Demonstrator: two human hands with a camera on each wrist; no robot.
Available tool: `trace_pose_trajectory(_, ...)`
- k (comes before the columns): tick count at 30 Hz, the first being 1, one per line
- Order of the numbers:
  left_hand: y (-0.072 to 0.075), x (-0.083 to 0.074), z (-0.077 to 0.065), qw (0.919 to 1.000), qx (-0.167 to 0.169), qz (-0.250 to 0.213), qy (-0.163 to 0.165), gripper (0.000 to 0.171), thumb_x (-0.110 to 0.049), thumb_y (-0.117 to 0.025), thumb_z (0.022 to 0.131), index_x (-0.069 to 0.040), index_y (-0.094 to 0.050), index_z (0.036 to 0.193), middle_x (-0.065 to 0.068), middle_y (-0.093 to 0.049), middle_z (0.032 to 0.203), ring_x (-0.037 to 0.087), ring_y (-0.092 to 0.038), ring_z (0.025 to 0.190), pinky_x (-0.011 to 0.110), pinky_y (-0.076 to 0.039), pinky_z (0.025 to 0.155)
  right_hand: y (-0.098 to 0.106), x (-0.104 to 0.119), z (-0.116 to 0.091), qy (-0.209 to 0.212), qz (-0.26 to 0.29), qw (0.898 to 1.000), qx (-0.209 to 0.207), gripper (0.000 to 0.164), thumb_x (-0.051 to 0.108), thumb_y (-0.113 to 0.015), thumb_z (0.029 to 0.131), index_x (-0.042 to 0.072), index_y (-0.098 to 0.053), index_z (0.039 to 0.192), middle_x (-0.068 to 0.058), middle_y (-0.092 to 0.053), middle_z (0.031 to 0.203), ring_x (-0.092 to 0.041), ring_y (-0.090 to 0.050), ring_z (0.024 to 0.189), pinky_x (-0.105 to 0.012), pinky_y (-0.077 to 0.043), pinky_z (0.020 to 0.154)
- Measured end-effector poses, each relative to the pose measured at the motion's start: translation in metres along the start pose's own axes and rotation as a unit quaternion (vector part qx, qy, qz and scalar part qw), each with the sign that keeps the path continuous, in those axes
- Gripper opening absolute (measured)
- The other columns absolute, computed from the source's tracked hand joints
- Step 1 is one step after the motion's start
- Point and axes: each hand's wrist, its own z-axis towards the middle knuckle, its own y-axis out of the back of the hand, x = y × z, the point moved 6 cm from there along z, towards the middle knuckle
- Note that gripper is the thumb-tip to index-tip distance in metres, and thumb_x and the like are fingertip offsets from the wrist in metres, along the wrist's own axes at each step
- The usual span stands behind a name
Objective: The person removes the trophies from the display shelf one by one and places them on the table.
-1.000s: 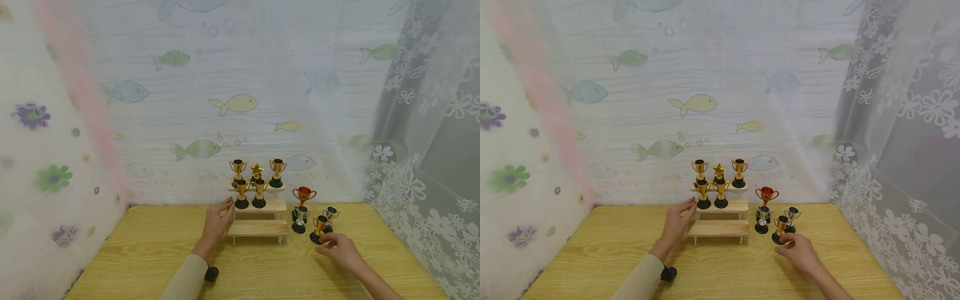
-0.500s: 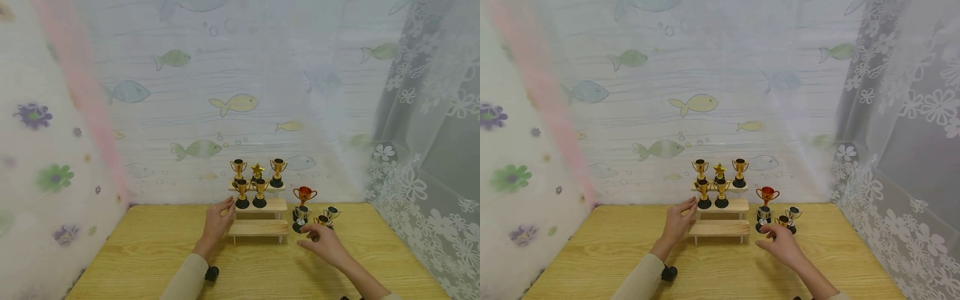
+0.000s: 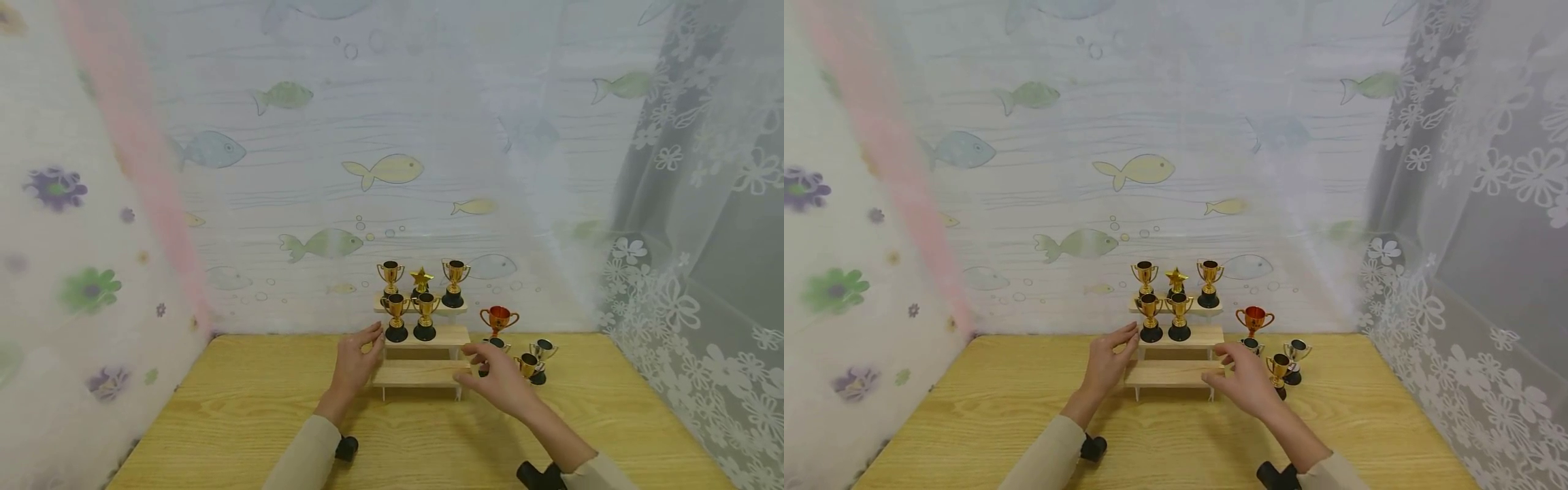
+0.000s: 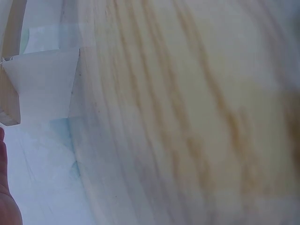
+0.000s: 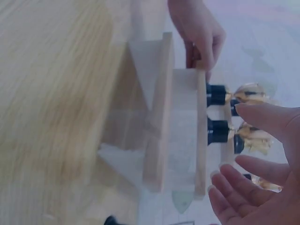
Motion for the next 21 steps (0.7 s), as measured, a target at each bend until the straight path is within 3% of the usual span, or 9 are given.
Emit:
trace_pose_trajectory(7,0.0,0.0,0.0,1.0,-0.001,0.004,0.007,0.027,-0.02,-0.068,0.1,-0.002,-0.076,0.118,0.007,-0.069,0.13,0.028,-0.068,0.117,0.049,-0.054,0.099,-0.009,0.012,0.016,0.009,-0.008,1.0,-0.02,0.054,0.025,-0.081,0.089,0.006,-0.062,0.136,-0.012,-0.065,0.127,-0.038,-0.061,0.112,-0.048,-0.054,0.085)
trace_pose_trajectory(21,0.0,-0.001,0.0,1.0,-0.002,0.006,0.0,0.027,-0.018,-0.069,0.099,0.001,-0.075,0.119,0.008,-0.069,0.129,0.029,-0.069,0.114,0.05,-0.054,0.098,-0.028,0.016,0.048,0.003,0.001,1.0,-0.029,0.063,0.022,-0.08,0.09,-0.001,-0.054,0.143,-0.023,-0.056,0.139,-0.041,-0.057,0.121,-0.057,-0.051,0.095)
